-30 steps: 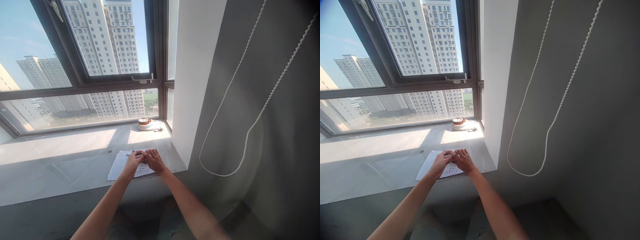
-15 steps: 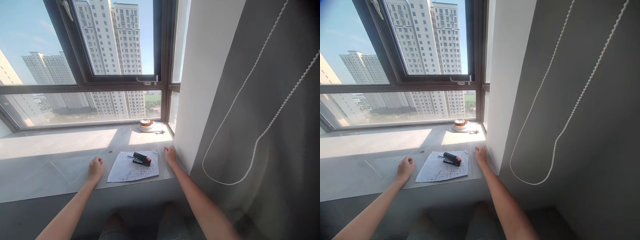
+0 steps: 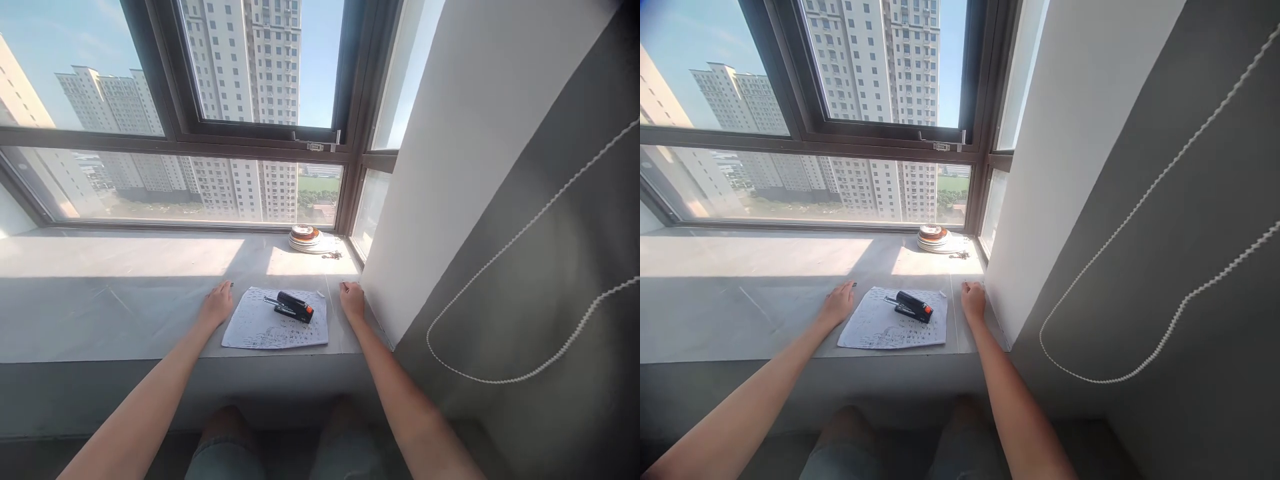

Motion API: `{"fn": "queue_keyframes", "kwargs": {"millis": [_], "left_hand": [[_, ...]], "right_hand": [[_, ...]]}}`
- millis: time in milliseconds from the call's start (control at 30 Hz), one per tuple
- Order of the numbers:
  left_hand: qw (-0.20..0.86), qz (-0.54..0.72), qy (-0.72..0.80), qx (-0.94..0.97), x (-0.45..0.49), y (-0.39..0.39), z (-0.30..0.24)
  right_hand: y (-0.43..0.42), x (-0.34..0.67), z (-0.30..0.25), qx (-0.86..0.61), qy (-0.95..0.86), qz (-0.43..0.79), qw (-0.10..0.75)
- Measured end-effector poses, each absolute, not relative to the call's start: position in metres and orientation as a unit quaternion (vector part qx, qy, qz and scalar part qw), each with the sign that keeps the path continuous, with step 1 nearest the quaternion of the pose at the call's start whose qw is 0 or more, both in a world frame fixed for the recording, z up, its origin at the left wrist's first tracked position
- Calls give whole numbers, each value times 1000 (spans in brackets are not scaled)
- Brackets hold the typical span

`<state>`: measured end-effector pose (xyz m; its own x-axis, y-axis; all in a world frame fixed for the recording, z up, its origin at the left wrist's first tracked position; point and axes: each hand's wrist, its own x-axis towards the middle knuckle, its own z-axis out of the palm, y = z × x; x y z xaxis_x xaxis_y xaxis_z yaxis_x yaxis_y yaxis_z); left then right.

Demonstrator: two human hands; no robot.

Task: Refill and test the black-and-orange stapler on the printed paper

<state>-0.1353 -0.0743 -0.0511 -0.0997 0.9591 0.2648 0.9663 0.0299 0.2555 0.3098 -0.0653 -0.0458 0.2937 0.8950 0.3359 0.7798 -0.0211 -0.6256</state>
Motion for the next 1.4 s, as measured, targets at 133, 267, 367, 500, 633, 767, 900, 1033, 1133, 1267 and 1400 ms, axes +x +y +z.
{"fn": "queue_keyframes", "kwargs": {"millis": [133, 267, 367, 500, 633, 767, 900, 1033, 1133, 1267, 1400], "left_hand": [[20, -203, -706, -678, -134, -79, -46], [45, -209, -708, -674, -131, -83, -43], [52, -211, -705, -675, -130, -84, -42], [44, -215, -698, -682, -131, -85, -43], [49, -220, -699, -678, -130, -86, -43], [59, -219, -700, -678, -127, -87, -41], [72, -224, -700, -674, -124, -89, -39], [65, -219, -714, -662, -121, -92, -35], [68, -224, -719, -655, -118, -94, -31], [70, -214, -720, -656, -117, -97, -28], [81, -196, -721, -660, -116, -99, -25]], "right_hand": [[-69, 309, -42, -708, -599, 67, 367], [-72, 305, -41, -718, -606, 56, 338], [-73, 301, -42, -730, -619, 53, 285], [-75, 294, -40, -726, -647, 32, 232], [-78, 291, -34, -729, -644, 37, 228], [-80, 291, -33, -735, -627, 46, 252], [-82, 293, -33, -691, -639, 35, 336], [-87, 287, -25, -577, -696, 83, 419], [-93, 268, -16, -442, -765, 223, 412], [-92, 239, -8, -290, -844, 329, 308], [-66, 227, 3, -266, -861, 349, 259]]}}
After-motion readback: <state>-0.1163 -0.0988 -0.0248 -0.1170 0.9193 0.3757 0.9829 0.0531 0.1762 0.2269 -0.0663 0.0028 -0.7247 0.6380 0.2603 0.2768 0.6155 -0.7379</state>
